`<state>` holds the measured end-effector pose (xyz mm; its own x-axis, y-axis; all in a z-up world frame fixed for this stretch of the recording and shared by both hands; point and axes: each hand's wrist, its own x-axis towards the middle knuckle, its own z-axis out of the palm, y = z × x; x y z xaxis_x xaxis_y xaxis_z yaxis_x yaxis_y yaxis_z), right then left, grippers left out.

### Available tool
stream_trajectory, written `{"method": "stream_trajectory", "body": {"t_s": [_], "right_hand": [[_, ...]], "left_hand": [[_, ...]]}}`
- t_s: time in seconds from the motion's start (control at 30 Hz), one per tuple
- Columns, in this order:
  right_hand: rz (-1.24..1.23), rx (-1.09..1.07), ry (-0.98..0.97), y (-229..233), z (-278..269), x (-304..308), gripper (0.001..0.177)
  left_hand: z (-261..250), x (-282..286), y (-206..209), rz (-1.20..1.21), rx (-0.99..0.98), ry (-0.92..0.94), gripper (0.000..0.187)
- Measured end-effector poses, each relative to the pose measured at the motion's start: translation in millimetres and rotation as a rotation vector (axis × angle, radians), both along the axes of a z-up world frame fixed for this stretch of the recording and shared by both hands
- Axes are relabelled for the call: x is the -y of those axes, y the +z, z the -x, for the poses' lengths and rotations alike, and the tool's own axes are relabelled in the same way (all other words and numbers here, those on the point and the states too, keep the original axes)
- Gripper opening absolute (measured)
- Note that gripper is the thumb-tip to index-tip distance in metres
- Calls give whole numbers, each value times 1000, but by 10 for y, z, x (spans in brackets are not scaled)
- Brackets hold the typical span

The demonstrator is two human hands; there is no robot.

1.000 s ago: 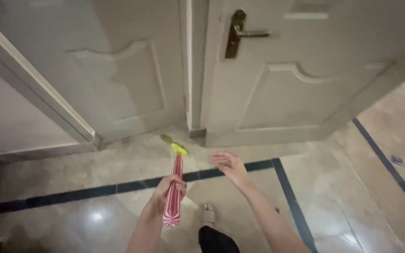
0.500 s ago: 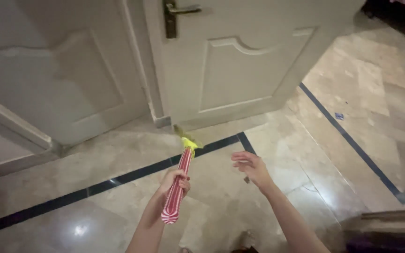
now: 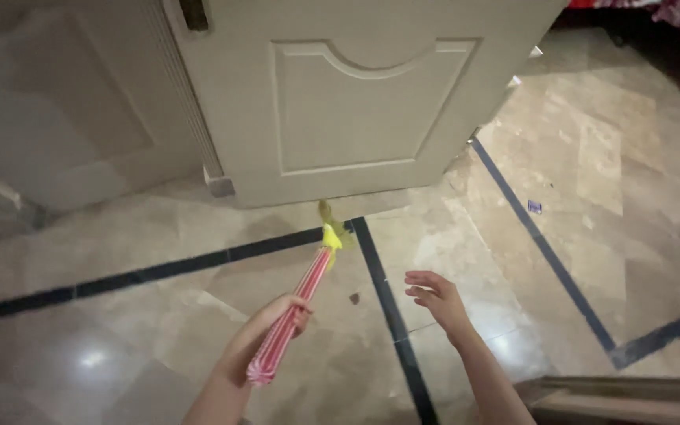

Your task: Sweeping the floor with a broom.

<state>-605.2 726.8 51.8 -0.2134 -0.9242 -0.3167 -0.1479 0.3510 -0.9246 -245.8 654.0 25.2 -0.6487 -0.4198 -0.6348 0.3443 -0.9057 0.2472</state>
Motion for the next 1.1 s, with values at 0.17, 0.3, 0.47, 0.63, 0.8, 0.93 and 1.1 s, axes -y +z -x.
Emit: {"method": "stream_trajectory", "body": {"t_s": [0.17,0.3,0.47,0.63,0.8,0.93,1.1], "right_hand": [[-67,-21,77,-171,688,-165,36],[-104,40,138,-398,699,101,35],[-136,72,259,-466,333,534,33],[-282,-16,410,-603,115,1236,34],[-379,90,398,-931,64,1533,37],[-401,188,407,-1294,221,1543,39],[-557,111,455,-1499,521,1943,38]], "left_hand": [[265,-573,136,148,482,-82,16],[26,-545,-641,293,747,-111,18],[-387,-344,-1235,228,986,-89,17],[-461,50,-1585,152,1216,56,50],[-172,191,-2828,96,1356,-5,55],[766,454,-2184,-188,1045,19,68],[1848,221,-3750,167,1206,-418,84]]}}
